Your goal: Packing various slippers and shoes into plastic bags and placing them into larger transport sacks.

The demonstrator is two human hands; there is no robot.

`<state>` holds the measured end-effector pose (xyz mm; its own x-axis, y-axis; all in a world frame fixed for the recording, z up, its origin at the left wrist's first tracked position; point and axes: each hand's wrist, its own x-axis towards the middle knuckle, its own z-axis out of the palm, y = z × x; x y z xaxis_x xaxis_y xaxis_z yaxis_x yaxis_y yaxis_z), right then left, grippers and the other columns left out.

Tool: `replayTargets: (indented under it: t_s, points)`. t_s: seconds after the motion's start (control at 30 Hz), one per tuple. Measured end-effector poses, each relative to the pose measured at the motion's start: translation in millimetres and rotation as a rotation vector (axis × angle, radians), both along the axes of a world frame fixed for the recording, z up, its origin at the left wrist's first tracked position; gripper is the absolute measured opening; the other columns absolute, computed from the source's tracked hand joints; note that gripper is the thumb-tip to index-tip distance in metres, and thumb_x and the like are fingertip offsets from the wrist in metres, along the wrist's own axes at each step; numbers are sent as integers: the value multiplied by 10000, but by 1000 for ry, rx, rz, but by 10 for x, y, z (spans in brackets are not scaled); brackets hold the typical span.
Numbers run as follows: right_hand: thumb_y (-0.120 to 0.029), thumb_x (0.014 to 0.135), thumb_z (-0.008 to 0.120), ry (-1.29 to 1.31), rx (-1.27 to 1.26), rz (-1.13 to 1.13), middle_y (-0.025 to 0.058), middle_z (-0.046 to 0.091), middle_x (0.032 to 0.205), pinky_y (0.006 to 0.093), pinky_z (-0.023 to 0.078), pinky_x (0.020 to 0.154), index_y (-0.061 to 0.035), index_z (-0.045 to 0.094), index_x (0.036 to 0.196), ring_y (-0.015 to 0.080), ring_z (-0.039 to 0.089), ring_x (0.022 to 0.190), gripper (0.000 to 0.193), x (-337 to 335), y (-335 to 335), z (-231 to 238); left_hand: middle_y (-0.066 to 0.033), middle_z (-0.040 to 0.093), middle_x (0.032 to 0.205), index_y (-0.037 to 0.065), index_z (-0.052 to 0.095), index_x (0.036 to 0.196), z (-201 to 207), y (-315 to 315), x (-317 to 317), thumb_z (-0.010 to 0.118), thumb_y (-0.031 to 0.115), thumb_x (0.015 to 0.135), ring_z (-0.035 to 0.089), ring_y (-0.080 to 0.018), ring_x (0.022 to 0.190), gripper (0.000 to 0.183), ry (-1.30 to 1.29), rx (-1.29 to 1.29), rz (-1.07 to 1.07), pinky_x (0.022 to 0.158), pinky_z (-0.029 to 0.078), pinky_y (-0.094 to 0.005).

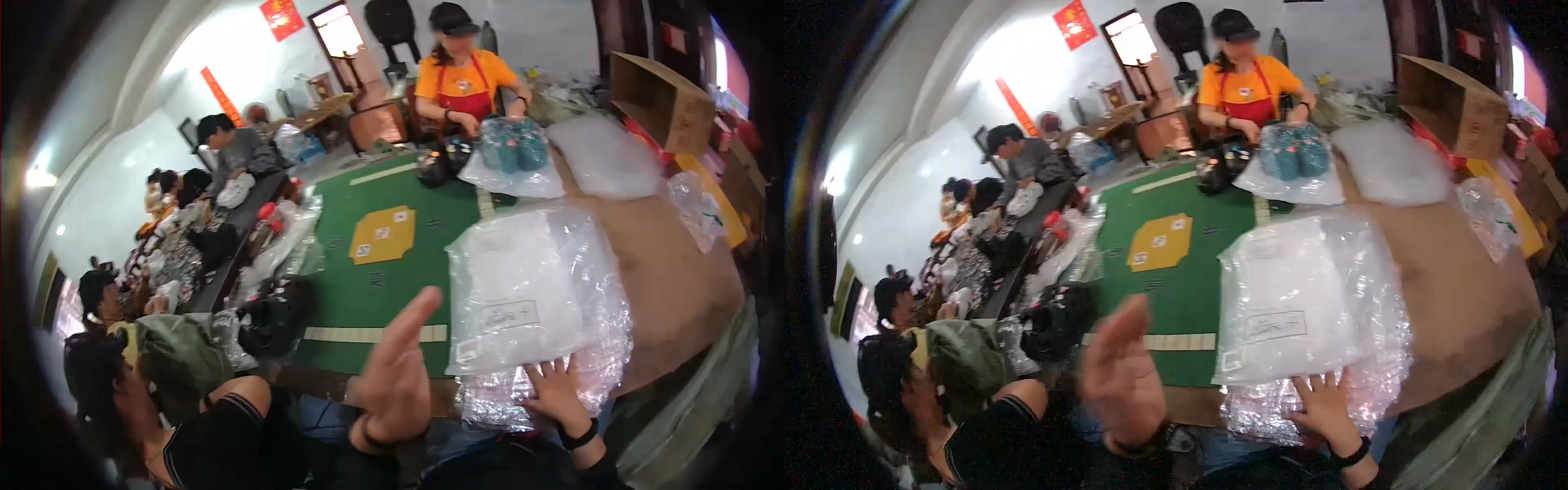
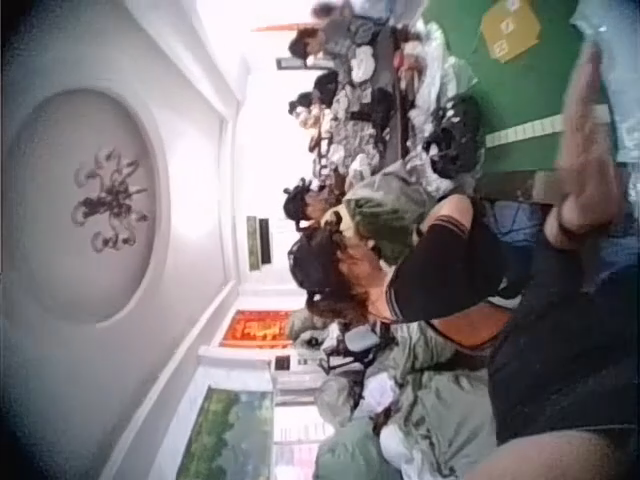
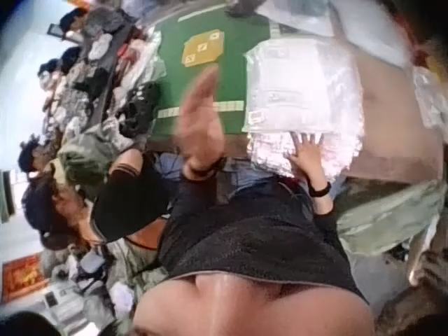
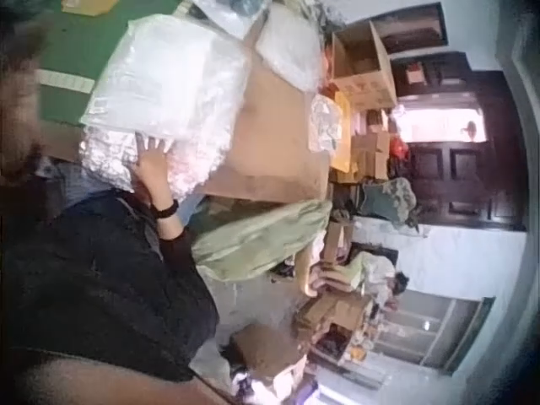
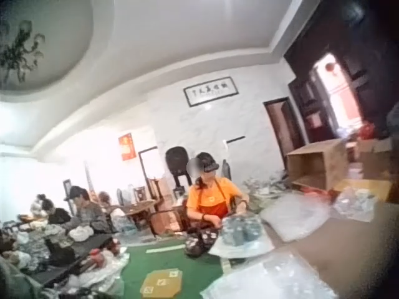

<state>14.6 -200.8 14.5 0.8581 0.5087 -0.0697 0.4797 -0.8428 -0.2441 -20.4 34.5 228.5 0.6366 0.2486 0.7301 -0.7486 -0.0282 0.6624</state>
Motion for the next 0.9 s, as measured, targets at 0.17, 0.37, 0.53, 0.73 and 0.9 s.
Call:
replayTargets:
  t_s: [0.17,0.37,0.53,0.73,0.9]
  points:
    - [-637,699,655,-62,-9,101,179,431,1382,724,57,1037,-212,383,1411,468,325,1301,873,-44,213,-19,-139,519,1276,80,367,1408,760,-14,-604,339,323,1008,519,-247,1159,469,-463,-90,-648,1000,406,-476]
    - [-632,691,664,-100,-51,77,163,428,1379,727,97,1027,-237,363,1427,441,331,1299,888,18,127,-71,-146,477,1378,157,385,1427,772,-44,-188,341,405,1002,493,-268,1224,494,-502,-96,-1069,1029,370,-479]
    - [-641,726,633,-96,-67,74,167,369,1429,718,48,1039,-240,344,1439,449,259,1344,867,-56,82,-75,-145,474,1381,161,382,1429,937,-165,-71,347,398,1001,476,-273,1241,490,-656,-69,-947,1041,358,-479]
    - [-615,735,639,-37,-74,93,156,363,1437,739,89,1016,-242,324,1447,431,267,1341,863,-42,95,-3,-144,470,1386,166,377,1432,1016,-268,-177,355,389,1001,456,-280,1260,486,-755,-54,-761,1056,345,-478]
    - [-666,731,610,-132,-63,119,144,419,1391,714,52,1035,-243,353,1434,431,330,1302,860,-48,185,-138,-143,466,1389,170,374,1434,828,-233,-476,361,382,1001,440,-285,1276,483,-765,-49,-524,1068,333,-477]
